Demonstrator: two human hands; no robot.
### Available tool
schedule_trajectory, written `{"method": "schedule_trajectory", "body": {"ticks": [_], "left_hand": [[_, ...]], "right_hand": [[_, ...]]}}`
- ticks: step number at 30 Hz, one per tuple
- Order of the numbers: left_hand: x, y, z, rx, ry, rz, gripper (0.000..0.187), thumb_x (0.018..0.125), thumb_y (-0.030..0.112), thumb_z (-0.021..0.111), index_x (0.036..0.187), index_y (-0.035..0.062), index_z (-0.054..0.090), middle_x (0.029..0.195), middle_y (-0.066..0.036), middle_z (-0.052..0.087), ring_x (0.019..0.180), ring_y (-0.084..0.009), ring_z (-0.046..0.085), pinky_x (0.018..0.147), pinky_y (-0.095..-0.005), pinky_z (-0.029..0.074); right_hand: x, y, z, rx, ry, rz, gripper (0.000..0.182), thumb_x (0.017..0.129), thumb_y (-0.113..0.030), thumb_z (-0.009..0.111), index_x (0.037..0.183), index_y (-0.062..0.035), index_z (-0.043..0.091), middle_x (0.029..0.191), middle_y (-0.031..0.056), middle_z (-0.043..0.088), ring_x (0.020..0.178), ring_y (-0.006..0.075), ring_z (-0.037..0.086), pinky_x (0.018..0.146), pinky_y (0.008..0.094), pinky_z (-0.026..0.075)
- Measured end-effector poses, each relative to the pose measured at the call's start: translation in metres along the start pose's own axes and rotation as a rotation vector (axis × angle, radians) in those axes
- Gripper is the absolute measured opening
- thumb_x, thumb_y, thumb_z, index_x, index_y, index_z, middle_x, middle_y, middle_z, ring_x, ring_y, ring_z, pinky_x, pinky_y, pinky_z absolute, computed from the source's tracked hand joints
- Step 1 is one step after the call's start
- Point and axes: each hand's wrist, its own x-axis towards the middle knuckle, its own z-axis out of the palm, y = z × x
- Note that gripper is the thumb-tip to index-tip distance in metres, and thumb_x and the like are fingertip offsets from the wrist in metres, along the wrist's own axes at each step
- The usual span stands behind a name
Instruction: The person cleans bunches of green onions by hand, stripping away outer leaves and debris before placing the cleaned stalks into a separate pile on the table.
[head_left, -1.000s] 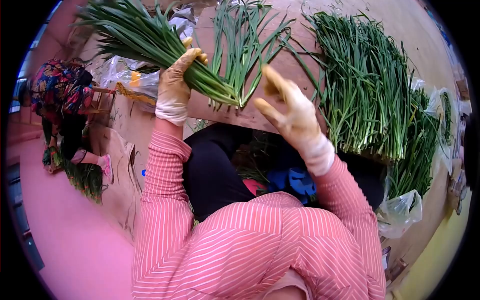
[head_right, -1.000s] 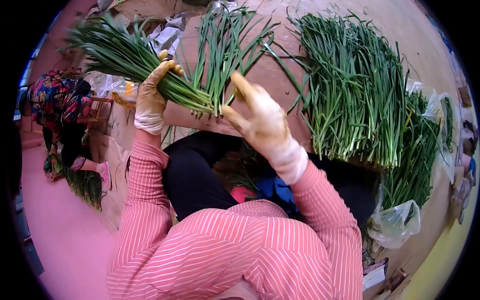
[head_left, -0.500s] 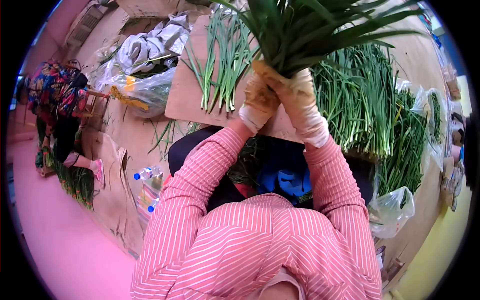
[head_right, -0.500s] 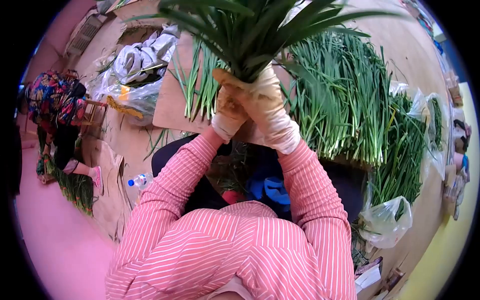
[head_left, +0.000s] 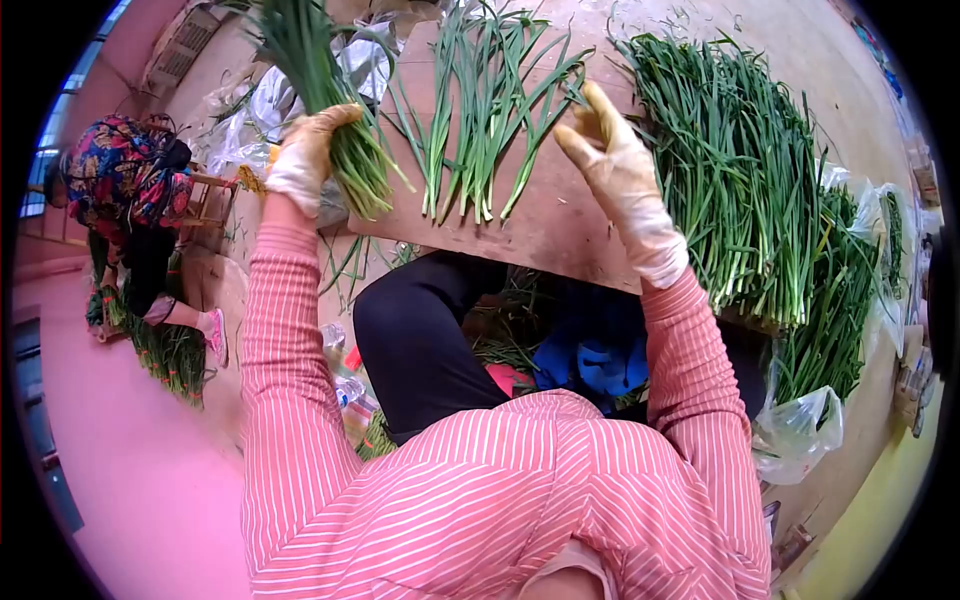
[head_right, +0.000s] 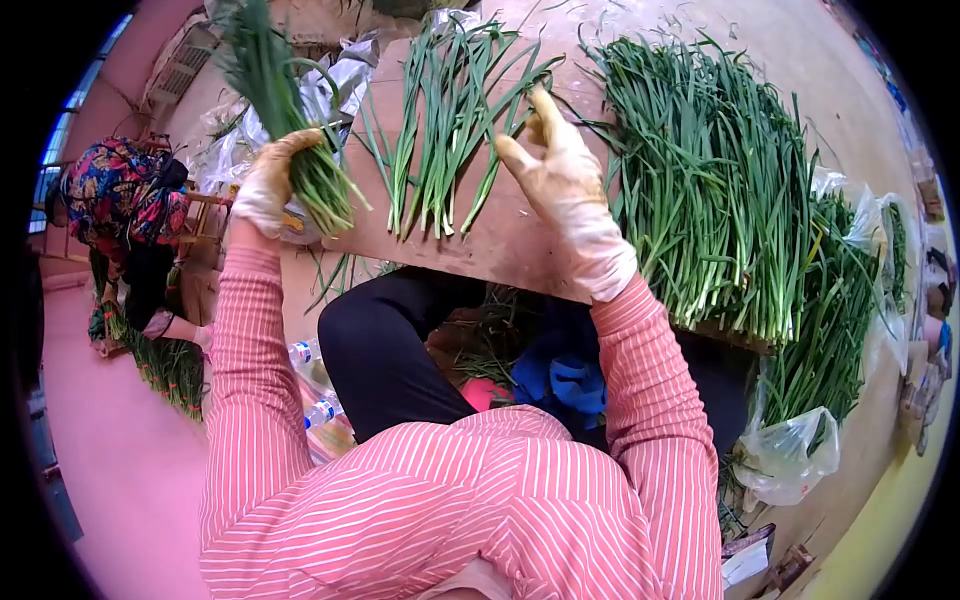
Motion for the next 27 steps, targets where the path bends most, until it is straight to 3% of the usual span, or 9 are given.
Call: {"method": "schedule_trajectory", "body": {"ticks": [6,9,11,14,16,17,19,24,27], "left_hand": [[0.026,-0.042,0.061,0.116,0.024,-0.245,0.018,0.086,0.017,0.058,0.093,0.0031,0.067,0.081,-0.008,0.067,0.065,-0.0194,0.063,0.066,-0.0321,0.053],[0.036,-0.048,0.087,0.266,0.033,-0.263,0.029,0.081,0.022,0.067,0.097,-0.0015,0.065,0.089,-0.009,0.068,0.074,-0.0192,0.064,0.069,-0.0322,0.052],[0.021,-0.035,0.103,0.512,0.073,-0.188,0.049,0.074,0.035,0.076,0.102,-0.0032,0.065,0.095,-0.011,0.067,0.081,-0.0188,0.064,0.074,-0.034,0.052],[0.043,-0.051,0.09,0.521,-0.071,-0.213,0.071,0.073,0.045,0.075,0.118,-0.0061,0.056,0.11,-0.017,0.062,0.096,-0.0264,0.062,0.084,-0.0362,0.05],[0.062,-0.063,0.077,1.201,-0.159,0.116,0.097,0.072,0.063,0.067,0.134,-0.0068,0.04,0.127,-0.025,0.05,0.113,-0.0372,0.053,0.097,-0.039,0.042],[0.06,-0.068,0.076,1.202,-0.161,0.114,0.097,0.072,0.063,0.067,0.134,-0.0068,0.04,0.127,-0.025,0.05,0.113,-0.0372,0.053,0.097,-0.039,0.042],[0.037,-0.061,0.084,1.164,0.131,0.254,0.118,0.067,0.084,0.049,0.138,-0.0087,0.031,0.129,-0.031,0.047,0.121,-0.0385,0.046,0.104,-0.0396,0.035],[0.041,-0.088,0.1,0.907,0.159,0.41,0.11,0.075,0.074,0.053,0.139,-0.0102,0.027,0.13,-0.033,0.043,0.123,-0.0438,0.041,0.104,-0.0435,0.032],[0.032,-0.09,0.131,0.758,0.106,0.41,0.109,0.076,0.073,0.053,0.139,-0.0115,0.025,0.13,-0.034,0.043,0.122,-0.0464,0.041,0.103,-0.0451,0.033]], "right_hand": [[-0.02,0.061,0.033,-0.178,-0.069,0.095,0.047,0.079,-0.028,0.071,0.114,-0.0018,0.056,0.1,0.0187,0.062,0.09,0.0325,0.061,0.079,0.0391,0.05],[-0.01,0.044,0.032,-0.333,-0.188,0.142,0.046,0.079,-0.032,0.069,0.111,-0.0014,0.056,0.098,0.0194,0.061,0.091,0.0352,0.06,0.079,0.0415,0.048],[-0.006,0.038,0.039,-0.381,-0.291,0.228,0.049,0.08,-0.034,0.068,0.114,-0.0009,0.055,0.099,0.0197,0.061,0.094,0.035,0.059,0.081,0.0416,0.048],[-0.005,0.034,0.053,-0.425,-0.266,0.2,0.066,0.08,-0.038,0.066,0.129,0.0016,0.044,0.108,0.0216,0.058,0.101,0.0357,0.058,0.085,0.0416,0.048],[-0.002,0.034,0.055,-0.421,-0.266,0.22,0.067,0.08,-0.038,0.067,0.13,0.0009,0.042,0.109,0.022,0.057,0.101,0.0363,0.058,0.085,0.0411,0.048],[-0.002,0.035,0.055,-0.422,-0.265,0.238,0.068,0.08,-0.038,0.067,0.131,0.0001,0.041,0.11,0.0225,0.057,0.101,0.0368,0.058,0.085,0.0407,0.048],[0.0,0.031,0.054,-0.426,-0.286,0.252,0.071,0.08,-0.037,0.067,0.133,0.0011,0.039,0.111,0.0232,0.056,0.102,0.0372,0.058,0.085,0.0403,0.048],[-0.005,0.032,0.075,-0.439,-0.19,0.186,0.082,0.08,-0.034,0.067,0.137,0.0103,0.027,0.116,0.0249,0.051,0.104,0.0376,0.057,0.087,0.0392,0.048],[-0.009,0.031,0.094,-0.304,-0.092,0.076,0.07,0.082,-0.022,0.061,0.134,0.0122,0.03,0.109,0.0263,0.052,0.097,0.038,0.057,0.083,0.0412,0.049]]}}
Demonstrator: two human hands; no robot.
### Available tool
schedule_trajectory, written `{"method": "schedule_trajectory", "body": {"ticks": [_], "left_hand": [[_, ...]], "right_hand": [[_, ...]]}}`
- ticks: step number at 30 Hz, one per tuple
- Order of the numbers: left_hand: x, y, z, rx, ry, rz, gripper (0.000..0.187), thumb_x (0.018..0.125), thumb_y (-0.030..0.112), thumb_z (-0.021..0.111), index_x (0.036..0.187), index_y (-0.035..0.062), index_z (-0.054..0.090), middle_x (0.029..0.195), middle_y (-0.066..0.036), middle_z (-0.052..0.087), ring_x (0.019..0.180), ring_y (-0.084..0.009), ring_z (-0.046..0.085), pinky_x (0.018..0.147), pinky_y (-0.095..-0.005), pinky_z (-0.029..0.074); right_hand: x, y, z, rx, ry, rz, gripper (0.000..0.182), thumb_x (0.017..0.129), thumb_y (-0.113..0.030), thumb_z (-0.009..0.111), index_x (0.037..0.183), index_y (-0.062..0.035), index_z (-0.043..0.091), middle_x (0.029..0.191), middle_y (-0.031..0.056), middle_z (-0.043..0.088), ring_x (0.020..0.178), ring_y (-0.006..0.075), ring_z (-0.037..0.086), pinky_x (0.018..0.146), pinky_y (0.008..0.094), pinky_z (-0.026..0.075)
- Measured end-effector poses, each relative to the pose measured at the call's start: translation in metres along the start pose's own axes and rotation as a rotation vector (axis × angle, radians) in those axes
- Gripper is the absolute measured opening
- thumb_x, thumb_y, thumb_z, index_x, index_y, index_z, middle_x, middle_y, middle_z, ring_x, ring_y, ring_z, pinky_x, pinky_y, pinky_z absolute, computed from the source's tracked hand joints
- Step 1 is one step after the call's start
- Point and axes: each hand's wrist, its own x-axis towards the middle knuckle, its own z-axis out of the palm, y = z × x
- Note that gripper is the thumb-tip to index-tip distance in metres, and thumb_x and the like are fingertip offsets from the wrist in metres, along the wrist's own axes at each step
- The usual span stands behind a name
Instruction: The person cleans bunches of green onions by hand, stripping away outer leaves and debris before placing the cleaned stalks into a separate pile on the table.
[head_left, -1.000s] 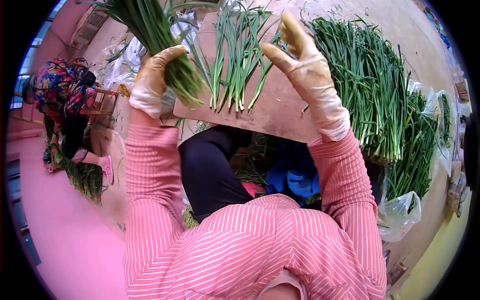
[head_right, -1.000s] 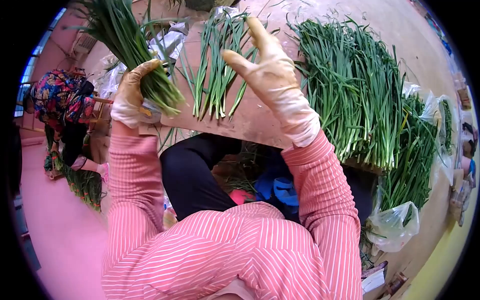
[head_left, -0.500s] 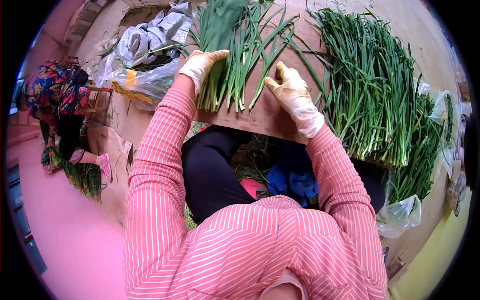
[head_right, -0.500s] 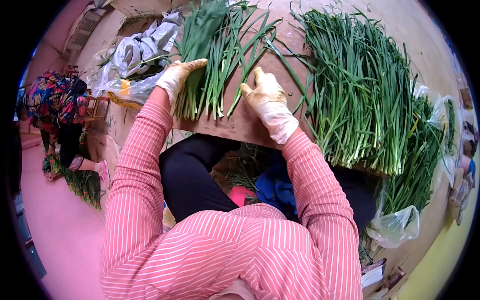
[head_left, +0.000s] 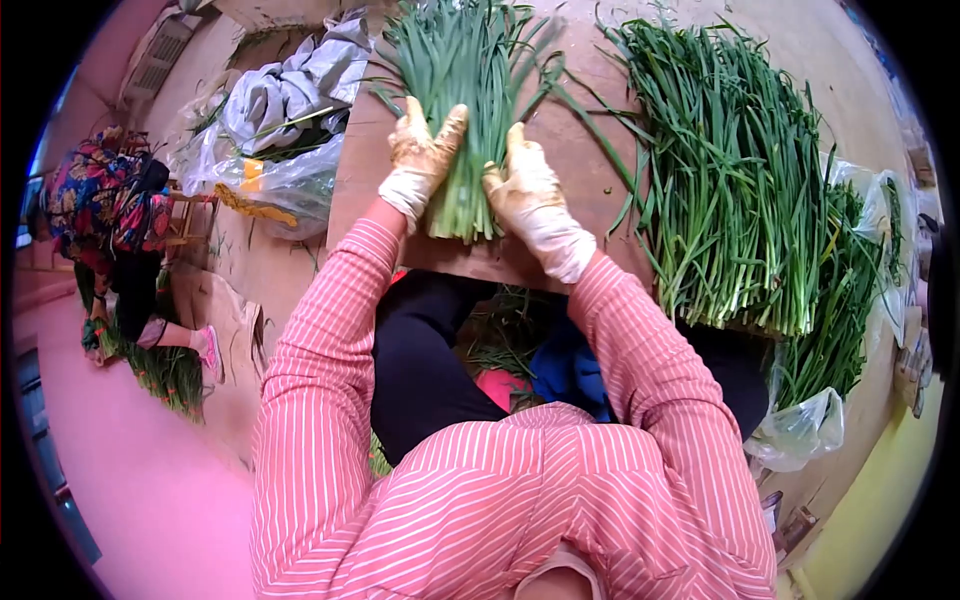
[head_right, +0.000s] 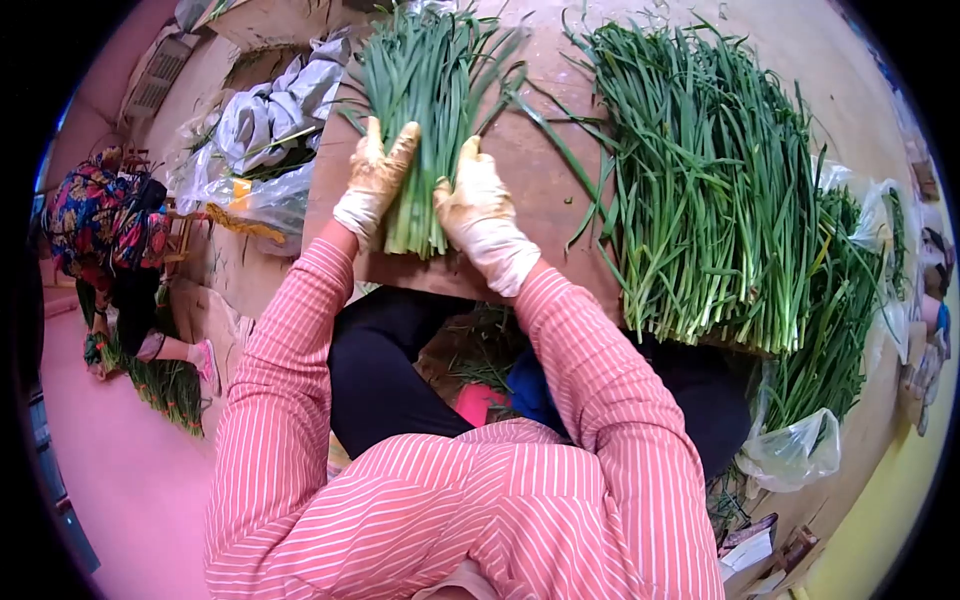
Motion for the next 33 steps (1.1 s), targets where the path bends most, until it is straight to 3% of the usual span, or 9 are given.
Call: {"method": "schedule_trajectory", "body": {"ticks": [8,10,14,16,18,20,25,29,33], "left_hand": [[-0.009,0.013,0.014,0.059,0.076,0.043,0.101,0.083,0.069,0.046,0.142,-0.0086,0.021,0.141,-0.033,0.027,0.128,-0.0452,0.032,0.108,-0.0481,0.025],[0.006,-0.012,0.021,0.054,0.084,0.118,0.099,0.085,0.068,0.045,0.141,-0.0102,0.022,0.14,-0.033,0.03,0.13,-0.0446,0.031,0.108,-0.0467,0.024],[0.001,0.01,-0.004,-0.243,0.039,0.15,0.095,0.086,0.066,0.045,0.137,-0.0131,0.029,0.137,-0.034,0.035,0.131,-0.0413,0.031,0.111,-0.0421,0.022],[0.006,-0.011,-0.002,-0.113,0.162,0.142,0.095,0.085,0.065,0.049,0.139,-0.0105,0.029,0.139,-0.03,0.036,0.131,-0.038,0.035,0.11,-0.0394,0.026],[-0.003,0.0,-0.022,0.023,0.256,0.254,0.086,0.086,0.059,0.054,0.135,-0.0081,0.038,0.136,-0.027,0.042,0.127,-0.0364,0.039,0.108,-0.0393,0.029],[-0.018,0.018,-0.039,-0.018,0.305,0.349,0.054,0.089,0.041,0.062,0.123,-0.0005,0.055,0.118,-0.015,0.057,0.106,-0.0238,0.054,0.095,-0.0322,0.04],[-0.104,0.101,-0.052,-0.683,-0.067,0.267,0.017,0.091,0.019,0.061,0.097,0.004,0.065,0.093,-0.004,0.066,0.083,-0.0103,0.058,0.075,-0.0231,0.046],[-0.159,0.135,-0.03,-0.671,-0.348,0.242,0.022,0.091,0.024,0.061,0.094,0.0022,0.065,0.088,-0.003,0.066,0.082,-0.0104,0.059,0.076,-0.0232,0.046],[-0.191,0.142,-0.013,-0.835,-0.586,0.058,0.028,0.091,0.03,0.061,0.1,0.0035,0.065,0.081,0.002,0.062,0.068,-0.003,0.049,0.061,-0.0182,0.04]], "right_hand": [[0.001,0.014,0.014,-0.138,0.162,-0.204,0.055,0.08,-0.018,0.057,0.126,0.0084,0.043,0.098,0.0213,0.059,0.085,0.0354,0.059,0.074,0.0439,0.05],[0.011,0.003,0.006,-0.055,-0.096,-0.045,0.058,0.081,-0.017,0.058,0.131,0.0071,0.04,0.1,0.0236,0.057,0.093,0.0368,0.057,0.081,0.0436,0.048],[-0.016,-0.012,-0.031,-0.078,-0.104,0.02,0.066,0.082,-0.026,0.061,0.133,0.0071,0.036,0.116,0.025,0.053,0.099,0.0391,0.057,0.086,0.0423,0.047],[-0.055,-0.015,-0.065,-0.051,-0.07,-0.064,0.063,0.083,-0.023,0.063,0.133,0.0061,0.039,0.116,0.0245,0.055,0.101,0.0377,0.057,0.086,0.0425,0.047],[-0.1,-0.003,-0.092,-0.012,0.122,-0.239,0.054,0.083,-0.017,0.064,0.129,0.0029,0.046,0.112,0.0238,0.058,0.098,0.0349,0.059,0.084,0.0412,0.048],[-0.14,0.006,-0.126,0.002,0.162,-0.188,0.039,0.084,-0.013,0.065,0.12,-0.002,0.057,0.103,0.0201,0.063,0.09,0.0321,0.062,0.078,0.0385,0.05],[-0.185,0.046,-0.157,-0.308,0.402,0.035,0.017,0.084,-0.02,0.064,0.096,-0.0061,0.065,0.073,0.0133,0.062,0.064,0.0297,0.062,0.056,0.037,0.049],[-0.155,0.068,-0.145,-0.59,0.238,0.213,0.035,0.084,-0.04,0.062,0.076,-0.0059,0.059,0.071,0.0137,0.061,0.063,0.0326,0.062,0.056,0.0411,0.049],[-0.163,0.071,-0.141,-0.535,0.357,0.087,0.024,0.084,-0.03,0.06,0.075,-0.0075,0.059,0.07,0.0134,0.061,0.061,0.032,0.062,0.054,0.0414,0.048]]}}
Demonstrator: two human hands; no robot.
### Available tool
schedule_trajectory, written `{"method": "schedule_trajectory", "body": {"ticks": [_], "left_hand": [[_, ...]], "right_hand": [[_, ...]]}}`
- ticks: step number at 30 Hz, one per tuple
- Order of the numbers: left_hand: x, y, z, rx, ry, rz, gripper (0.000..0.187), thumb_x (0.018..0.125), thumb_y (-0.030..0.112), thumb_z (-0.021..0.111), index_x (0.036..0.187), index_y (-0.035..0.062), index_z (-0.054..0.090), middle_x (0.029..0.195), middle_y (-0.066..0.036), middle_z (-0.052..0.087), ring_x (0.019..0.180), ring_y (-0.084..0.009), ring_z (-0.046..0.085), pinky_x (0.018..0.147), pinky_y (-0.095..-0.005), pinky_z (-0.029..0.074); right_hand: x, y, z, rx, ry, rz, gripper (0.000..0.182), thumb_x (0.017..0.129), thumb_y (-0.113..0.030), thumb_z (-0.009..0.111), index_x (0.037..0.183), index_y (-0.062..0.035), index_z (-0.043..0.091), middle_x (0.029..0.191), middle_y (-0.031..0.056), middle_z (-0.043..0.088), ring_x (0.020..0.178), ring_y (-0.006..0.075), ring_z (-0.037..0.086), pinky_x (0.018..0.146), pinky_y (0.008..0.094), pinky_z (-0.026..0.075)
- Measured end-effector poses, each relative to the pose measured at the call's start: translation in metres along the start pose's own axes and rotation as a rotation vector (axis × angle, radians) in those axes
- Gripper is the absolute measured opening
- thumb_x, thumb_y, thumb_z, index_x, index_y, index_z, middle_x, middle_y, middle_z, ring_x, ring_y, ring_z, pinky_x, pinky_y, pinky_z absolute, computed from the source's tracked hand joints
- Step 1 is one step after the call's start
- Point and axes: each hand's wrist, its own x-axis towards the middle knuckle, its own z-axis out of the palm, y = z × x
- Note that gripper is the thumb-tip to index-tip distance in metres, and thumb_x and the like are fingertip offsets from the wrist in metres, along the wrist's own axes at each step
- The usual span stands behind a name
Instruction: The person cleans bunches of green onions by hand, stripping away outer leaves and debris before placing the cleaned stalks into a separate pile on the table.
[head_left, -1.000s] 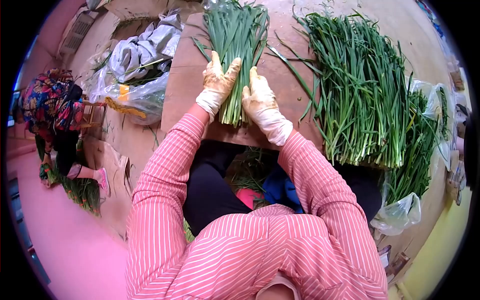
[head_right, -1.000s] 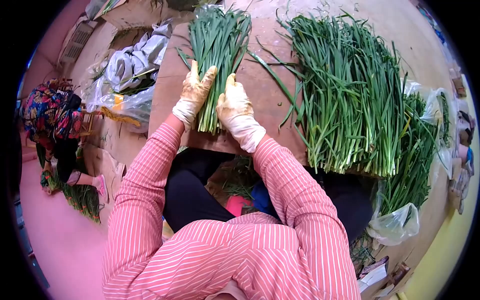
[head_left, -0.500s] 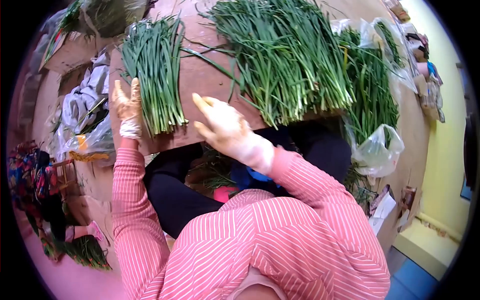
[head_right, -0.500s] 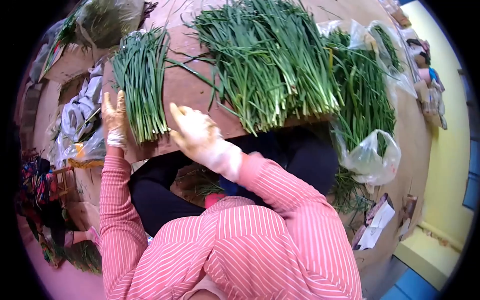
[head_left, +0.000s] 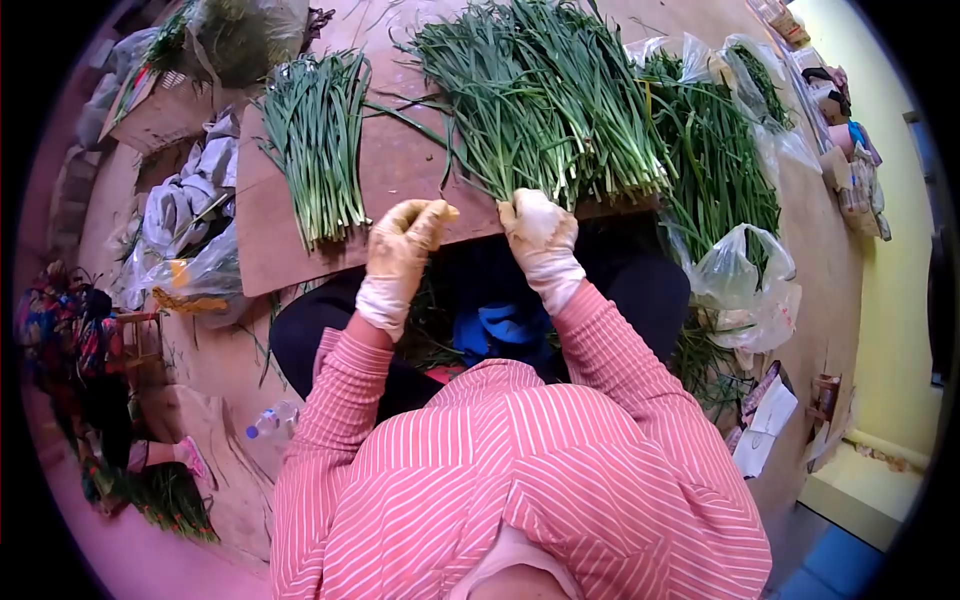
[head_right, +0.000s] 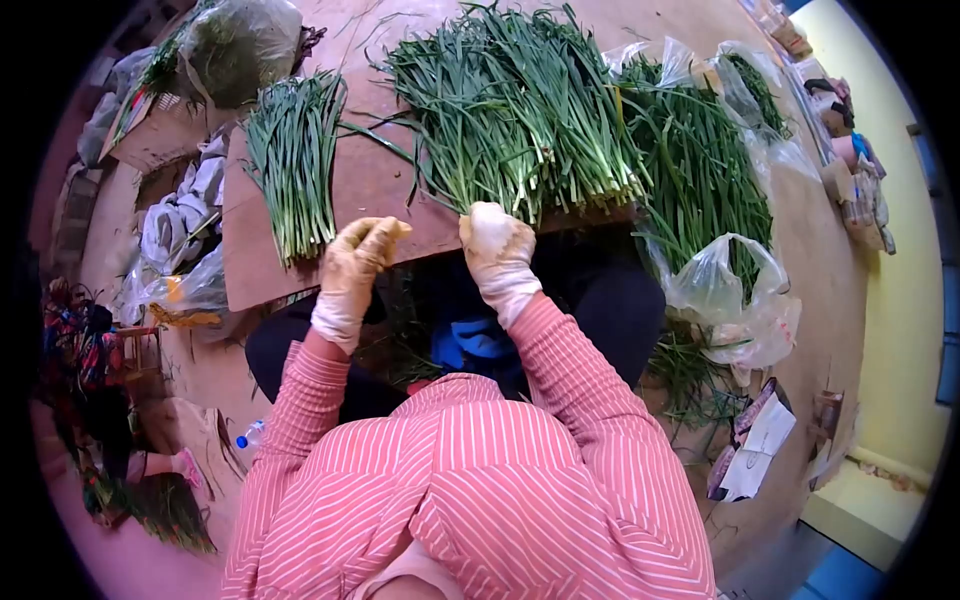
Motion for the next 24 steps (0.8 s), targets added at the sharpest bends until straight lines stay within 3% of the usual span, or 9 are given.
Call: {"method": "schedule_trajectory", "body": {"ticks": [2,5,7,9,11,13,15,20,24], "left_hand": [[-0.006,-0.004,0.011,-0.01,-0.001,-0.136,0.033,0.09,0.033,0.062,0.103,0.0028,0.065,0.077,0.003,0.059,0.064,-0.0026,0.048,0.056,-0.0174,0.039],[-0.011,-0.012,0.028,0.029,-0.059,-0.231,0.045,0.086,0.041,0.065,0.108,0.0016,0.063,0.075,0.0,0.059,0.058,-0.0051,0.047,0.053,-0.0183,0.038],[-0.005,-0.024,0.032,0.105,-0.019,-0.317,0.045,0.086,0.042,0.065,0.106,0.0014,0.063,0.075,-0.001,0.059,0.057,-0.0061,0.048,0.052,-0.0194,0.039],[-0.003,-0.029,0.032,0.069,0.019,-0.319,0.041,0.087,0.041,0.064,0.101,0.0024,0.064,0.072,0.0,0.058,0.056,-0.0066,0.048,0.052,-0.0198,0.039],[-0.002,-0.032,0.03,0.107,0.039,-0.263,0.039,0.088,0.04,0.062,0.099,0.0032,0.063,0.069,0.0,0.057,0.056,-0.0069,0.048,0.051,-0.0202,0.039],[0.002,-0.035,0.03,0.098,0.059,-0.244,0.038,0.088,0.04,0.062,0.1,0.0035,0.063,0.069,0.0,0.057,0.056,-0.007,0.047,0.051,-0.0205,0.039],[0.009,-0.035,0.029,0.078,0.086,-0.226,0.038,0.089,0.04,0.062,0.1,0.0037,0.063,0.069,0.0,0.057,0.056,-0.0072,0.047,0.051,-0.0207,0.039],[0.028,-0.048,0.029,0.247,0.122,-0.101,0.041,0.085,0.038,0.068,0.103,0.0018,0.063,0.077,-0.002,0.062,0.064,-0.0085,0.053,0.055,-0.0218,0.042],[0.029,-0.08,0.024,0.31,0.063,-0.099,0.039,0.083,0.034,0.07,0.102,0.0008,0.063,0.077,-0.003,0.062,0.066,-0.0072,0.054,0.056,-0.0217,0.042]], "right_hand": [[-0.015,-0.013,-0.021,0.07,0.028,0.044,0.023,0.084,-0.026,0.062,0.072,-0.0071,0.058,0.069,0.0138,0.06,0.06,0.0315,0.061,0.054,0.04,0.048],[-0.041,-0.032,-0.032,0.118,-0.041,-0.182,0.017,0.084,-0.021,0.062,0.073,-0.0077,0.058,0.067,0.012,0.06,0.058,0.0296,0.061,0.052,0.0387,0.048],[-0.05,-0.031,-0.03,0.229,-0.031,-0.193,0.021,0.084,-0.024,0.064,0.071,-0.008,0.059,0.065,0.0118,0.059,0.056,0.0296,0.06,0.051,0.0379,0.047],[-0.046,-0.026,-0.035,0.189,0.054,-0.006,0.031,0.084,-0.033,0.065,0.068,-0.0076,0.059,0.065,0.0124,0.06,0.055,0.03,0.06,0.05,0.0384,0.047],[-0.033,-0.025,-0.036,0.052,-0.126,0.16,0.048,0.084,-0.051,0.06,0.066,-0.0061,0.062,0.063,0.0135,0.062,0.056,0.0308,0.063,0.051,0.0401,0.048],[-0.013,-0.026,-0.022,-0.033,-0.379,0.222,0.052,0.084,-0.056,0.056,0.07,-0.0062,0.065,0.066,0.0146,0.064,0.06,0.0319,0.064,0.055,0.0406,0.05],[-0.005,-0.02,0.007,-0.034,-0.388,0.179,0.054,0.084,-0.058,0.054,0.074,-0.0068,0.068,0.07,0.0162,0.065,0.064,0.0327,0.066,0.058,0.0415,0.051],[-0.021,-0.016,0.023,0.219,-0.195,0.12,0.022,0.081,-0.028,0.064,0.074,-0.0077,0.06,0.071,0.0156,0.063,0.068,0.0358,0.063,0.063,0.0453,0.049],[-0.06,-0.039,-0.013,0.339,-0.349,0.05,0.02,0.081,-0.027,0.063,0.079,-0.0076,0.064,0.074,0.0167,0.064,0.071,0.0326,0.064,0.064,0.0431,0.05]]}}
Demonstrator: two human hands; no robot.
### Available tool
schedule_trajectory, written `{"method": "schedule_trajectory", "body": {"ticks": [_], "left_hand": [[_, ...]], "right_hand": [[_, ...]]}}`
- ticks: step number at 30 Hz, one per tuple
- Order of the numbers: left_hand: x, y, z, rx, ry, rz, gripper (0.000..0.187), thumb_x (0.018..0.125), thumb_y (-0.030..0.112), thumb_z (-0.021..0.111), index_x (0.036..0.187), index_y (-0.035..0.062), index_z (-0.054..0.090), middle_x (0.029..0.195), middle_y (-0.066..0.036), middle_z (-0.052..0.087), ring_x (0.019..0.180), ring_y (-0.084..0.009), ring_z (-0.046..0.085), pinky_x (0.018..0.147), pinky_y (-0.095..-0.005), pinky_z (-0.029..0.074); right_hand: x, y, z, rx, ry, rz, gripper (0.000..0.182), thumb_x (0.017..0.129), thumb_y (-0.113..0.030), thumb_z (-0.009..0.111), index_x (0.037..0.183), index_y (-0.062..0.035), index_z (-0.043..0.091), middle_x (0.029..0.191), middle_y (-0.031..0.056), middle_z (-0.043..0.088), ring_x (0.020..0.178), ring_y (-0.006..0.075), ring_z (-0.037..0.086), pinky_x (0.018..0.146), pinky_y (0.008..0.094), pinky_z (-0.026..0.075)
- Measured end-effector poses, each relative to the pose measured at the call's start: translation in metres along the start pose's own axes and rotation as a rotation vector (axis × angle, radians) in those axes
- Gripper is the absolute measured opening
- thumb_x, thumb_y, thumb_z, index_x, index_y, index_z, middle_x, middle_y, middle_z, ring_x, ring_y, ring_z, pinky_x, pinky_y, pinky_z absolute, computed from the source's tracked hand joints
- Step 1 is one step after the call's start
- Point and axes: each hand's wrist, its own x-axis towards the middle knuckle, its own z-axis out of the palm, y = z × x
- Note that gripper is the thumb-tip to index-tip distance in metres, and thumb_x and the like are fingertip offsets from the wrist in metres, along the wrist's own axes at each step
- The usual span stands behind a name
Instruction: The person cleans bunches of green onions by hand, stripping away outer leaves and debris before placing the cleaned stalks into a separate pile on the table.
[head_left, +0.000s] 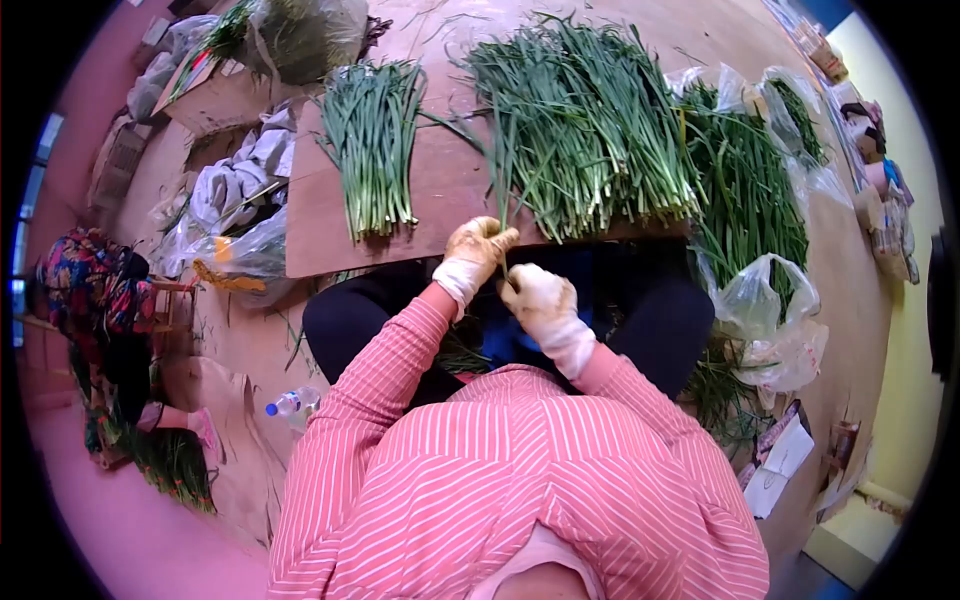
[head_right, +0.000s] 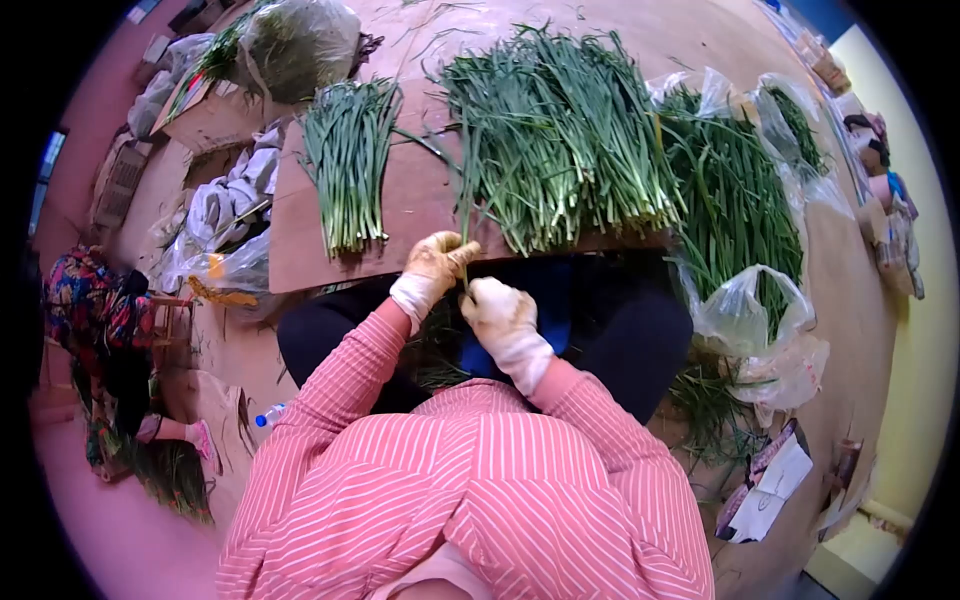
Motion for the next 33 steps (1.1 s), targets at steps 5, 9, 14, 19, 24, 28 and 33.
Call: {"method": "schedule_trajectory", "body": {"ticks": [5,9,14,19,24,28,33], "left_hand": [[-0.048,0.033,-0.03,-0.341,-0.353,-0.185,0.034,0.091,0.033,0.058,0.107,0.0032,0.064,0.074,0.002,0.057,0.059,-0.0052,0.046,0.053,-0.0201,0.037],[-0.058,0.031,-0.041,-0.563,-0.447,-0.203,0.036,0.093,0.032,0.054,0.113,0.0033,0.062,0.076,0.002,0.057,0.061,-0.0054,0.044,0.056,-0.0185,0.035],[-0.061,0.016,-0.042,-0.564,-0.3,-0.196,0.034,0.093,0.031,0.056,0.106,0.002,0.067,0.075,0.002,0.051,0.06,-0.007,0.041,0.056,-0.0188,0.034],[-0.064,0.01,-0.051,-0.527,-0.287,-0.258,0.032,0.092,0.03,0.058,0.105,0.0013,0.067,0.073,0.002,0.051,0.058,-0.0064,0.041,0.054,-0.018,0.033],[-0.073,0.023,-0.037,-0.48,-0.303,-0.331,0.028,0.09,0.029,0.06,0.1,0.0037,0.068,0.069,0.003,0.052,0.055,-0.0048,0.04,0.052,-0.0187,0.032],[-0.067,0.026,-0.054,-0.379,-0.194,-0.186,0.029,0.091,0.031,0.06,0.099,0.0042,0.066,0.081,0.003,0.056,0.059,-0.0038,0.038,0.053,-0.0184,0.031],[-0.063,0.062,-0.087,-0.26,0.082,0.041,0.028,0.087,0.035,0.066,0.094,0.0077,0.063,0.072,0.005,0.052,0.057,-0.0034,0.041,0.05,-0.0186,0.033]], "right_hand": [[0.0,0.015,-0.014,1.037,-0.511,0.405,0.023,0.089,-0.03,0.063,0.092,-0.0068,0.067,0.076,-0.0032,0.062,0.061,0.0051,0.051,0.053,0.0196,0.039],[-0.007,0.02,0.006,1.434,-0.478,0.445,0.018,0.091,-0.023,0.061,0.094,-0.0062,0.065,0.077,-0.0012,0.062,0.061,0.0055,0.051,0.051,0.0192,0.038],[-0.024,0.036,0.012,1.171,-0.625,0.597,0.019,0.088,-0.024,0.063,0.088,-0.0055,0.068,0.078,0.0004,0.066,0.065,0.0078,0.057,0.053,0.0202,0.043],[-0.035,0.045,-0.003,0.101,-0.586,0.205,0.037,0.087,-0.044,0.056,0.091,-0.0095,0.069,0.079,0.0096,0.067,0.079,0.0278,0.064,0.072,0.0333,0.049],[-0.023,0.003,0.02,0.739,-0.501,0.192,0.029,0.091,-0.029,0.058,0.089,-0.0013,0.064,0.074,0.009,0.068,0.066,0.0151,0.065,0.06,0.0283,0.05],[-0.043,-0.008,0.0,0.428,-0.582,-0.065,0.03,0.093,-0.03,0.053,0.079,-0.0051,0.061,0.061,0.0088,0.059,0.058,0.0225,0.061,0.055,0.0339,0.046],[-0.033,0.002,-0.004,0.4,-0.446,-0.085,0.029,0.092,-0.03,0.055,0.078,-0.0059,0.063,0.064,0.0093,0.061,0.058,0.0228,0.062,0.055,0.0326,0.047]]}}
